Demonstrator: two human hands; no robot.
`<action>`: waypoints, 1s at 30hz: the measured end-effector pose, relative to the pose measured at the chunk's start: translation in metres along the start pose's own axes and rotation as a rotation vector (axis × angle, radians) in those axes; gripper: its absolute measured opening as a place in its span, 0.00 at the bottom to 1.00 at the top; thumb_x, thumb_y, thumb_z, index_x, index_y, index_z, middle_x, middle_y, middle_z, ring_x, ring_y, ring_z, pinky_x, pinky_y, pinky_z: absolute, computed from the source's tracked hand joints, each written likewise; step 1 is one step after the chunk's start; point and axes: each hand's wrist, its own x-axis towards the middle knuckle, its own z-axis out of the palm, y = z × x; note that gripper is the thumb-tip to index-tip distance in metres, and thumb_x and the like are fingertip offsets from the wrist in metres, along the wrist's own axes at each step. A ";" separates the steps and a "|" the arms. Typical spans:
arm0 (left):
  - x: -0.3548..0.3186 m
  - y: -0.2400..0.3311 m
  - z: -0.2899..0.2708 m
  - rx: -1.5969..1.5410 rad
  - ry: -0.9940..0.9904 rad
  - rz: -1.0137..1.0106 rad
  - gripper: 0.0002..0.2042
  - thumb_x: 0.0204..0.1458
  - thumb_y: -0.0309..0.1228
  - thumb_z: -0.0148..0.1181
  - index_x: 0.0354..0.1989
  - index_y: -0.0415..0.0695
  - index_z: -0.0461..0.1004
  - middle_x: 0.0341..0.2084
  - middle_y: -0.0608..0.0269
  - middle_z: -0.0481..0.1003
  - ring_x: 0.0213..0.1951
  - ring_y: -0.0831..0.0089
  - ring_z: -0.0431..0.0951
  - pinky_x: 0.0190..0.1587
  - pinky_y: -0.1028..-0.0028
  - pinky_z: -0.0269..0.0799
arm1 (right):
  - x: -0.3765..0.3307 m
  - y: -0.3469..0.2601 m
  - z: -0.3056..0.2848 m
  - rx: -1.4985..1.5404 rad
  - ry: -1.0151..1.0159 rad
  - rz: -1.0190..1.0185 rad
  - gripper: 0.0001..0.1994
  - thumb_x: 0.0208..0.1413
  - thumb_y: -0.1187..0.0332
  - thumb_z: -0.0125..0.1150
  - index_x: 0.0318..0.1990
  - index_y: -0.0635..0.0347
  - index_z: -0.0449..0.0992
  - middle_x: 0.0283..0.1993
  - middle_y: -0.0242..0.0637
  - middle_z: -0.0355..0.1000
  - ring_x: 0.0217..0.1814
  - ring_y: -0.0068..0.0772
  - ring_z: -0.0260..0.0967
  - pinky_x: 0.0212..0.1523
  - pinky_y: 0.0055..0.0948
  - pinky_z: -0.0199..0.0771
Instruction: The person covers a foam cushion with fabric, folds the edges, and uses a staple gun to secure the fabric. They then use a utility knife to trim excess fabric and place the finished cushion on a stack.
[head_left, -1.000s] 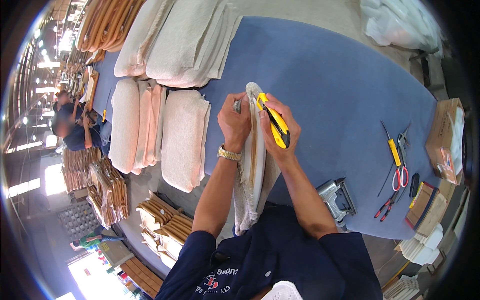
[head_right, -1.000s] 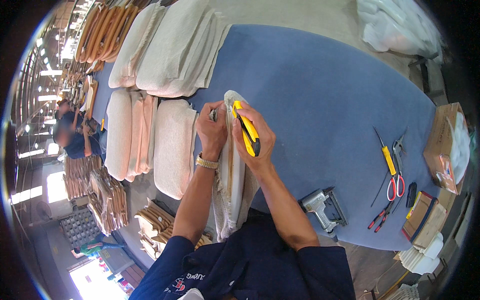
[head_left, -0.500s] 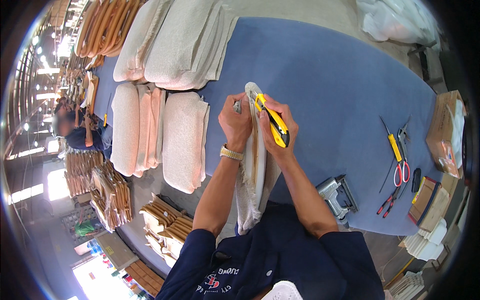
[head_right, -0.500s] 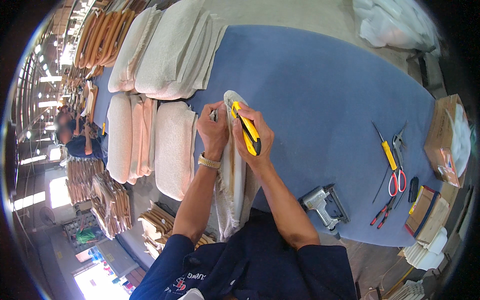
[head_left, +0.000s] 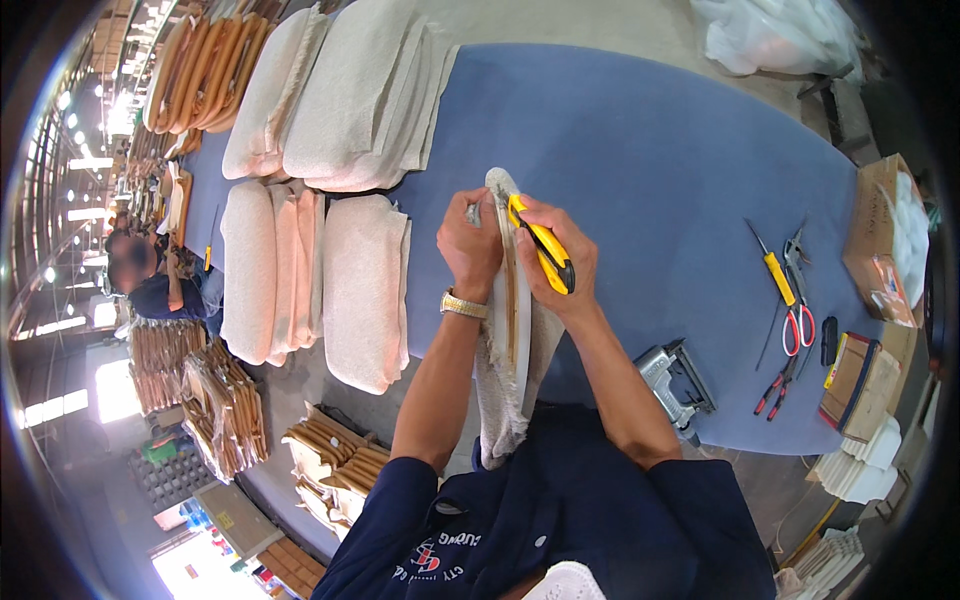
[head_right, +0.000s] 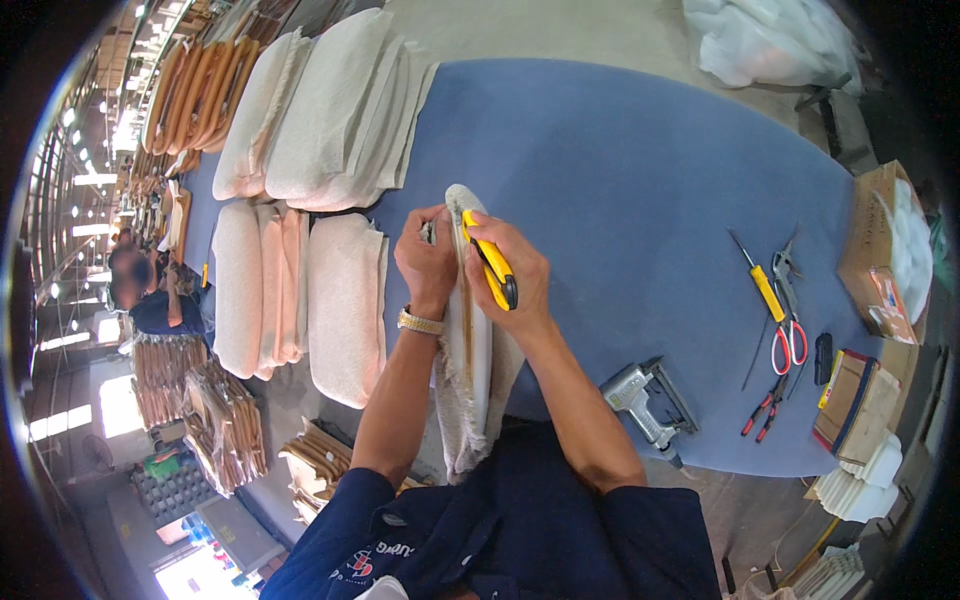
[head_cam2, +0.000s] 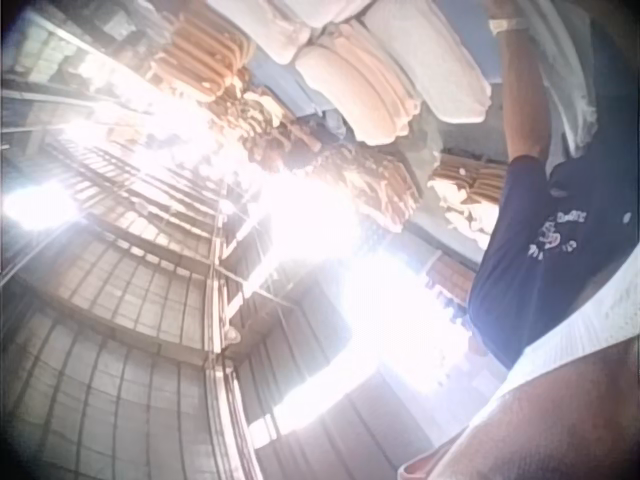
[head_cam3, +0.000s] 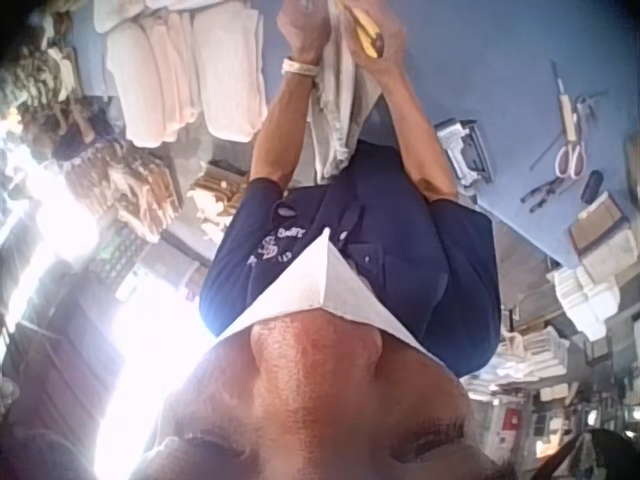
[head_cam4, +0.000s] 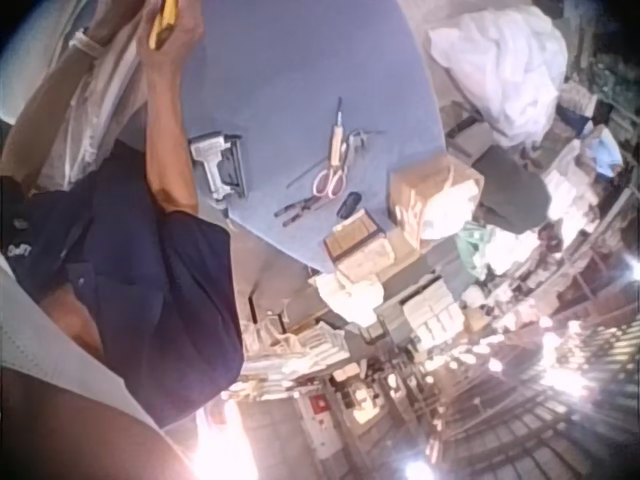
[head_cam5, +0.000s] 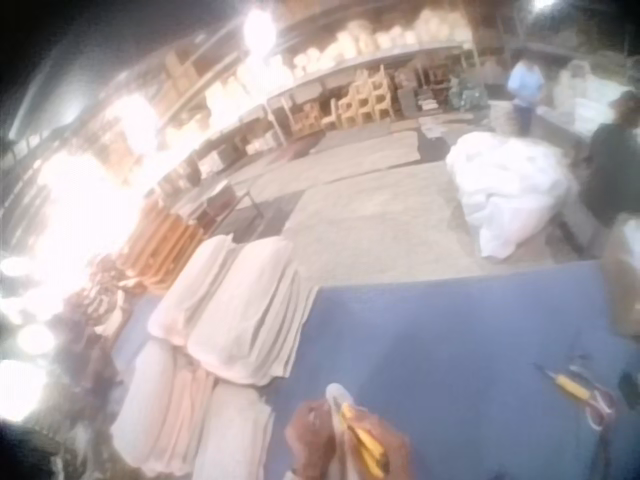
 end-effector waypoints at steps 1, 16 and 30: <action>0.000 0.000 0.000 0.002 0.001 0.001 0.08 0.60 0.33 0.63 0.39 0.41 0.80 0.34 0.52 0.84 0.37 0.55 0.85 0.42 0.63 0.78 | 0.000 0.000 -0.001 0.009 -0.004 -0.014 0.08 0.60 0.75 0.64 0.46 0.62 0.77 0.54 0.50 0.80 0.53 0.38 0.81 0.52 0.30 0.79; 0.001 0.000 0.003 0.014 -0.011 0.008 0.09 0.60 0.35 0.64 0.40 0.42 0.81 0.34 0.52 0.84 0.36 0.57 0.84 0.41 0.64 0.76 | -0.002 -0.014 -0.009 -0.049 -0.072 -0.038 0.10 0.56 0.75 0.63 0.45 0.61 0.75 0.49 0.50 0.78 0.44 0.53 0.78 0.47 0.38 0.78; 0.018 -0.002 -0.008 0.273 -0.165 0.308 0.12 0.61 0.34 0.60 0.47 0.42 0.83 0.36 0.47 0.83 0.38 0.49 0.84 0.41 0.58 0.79 | -0.019 -0.009 -0.003 0.009 0.058 -0.030 0.09 0.58 0.78 0.64 0.45 0.63 0.77 0.53 0.50 0.79 0.50 0.44 0.81 0.50 0.33 0.79</action>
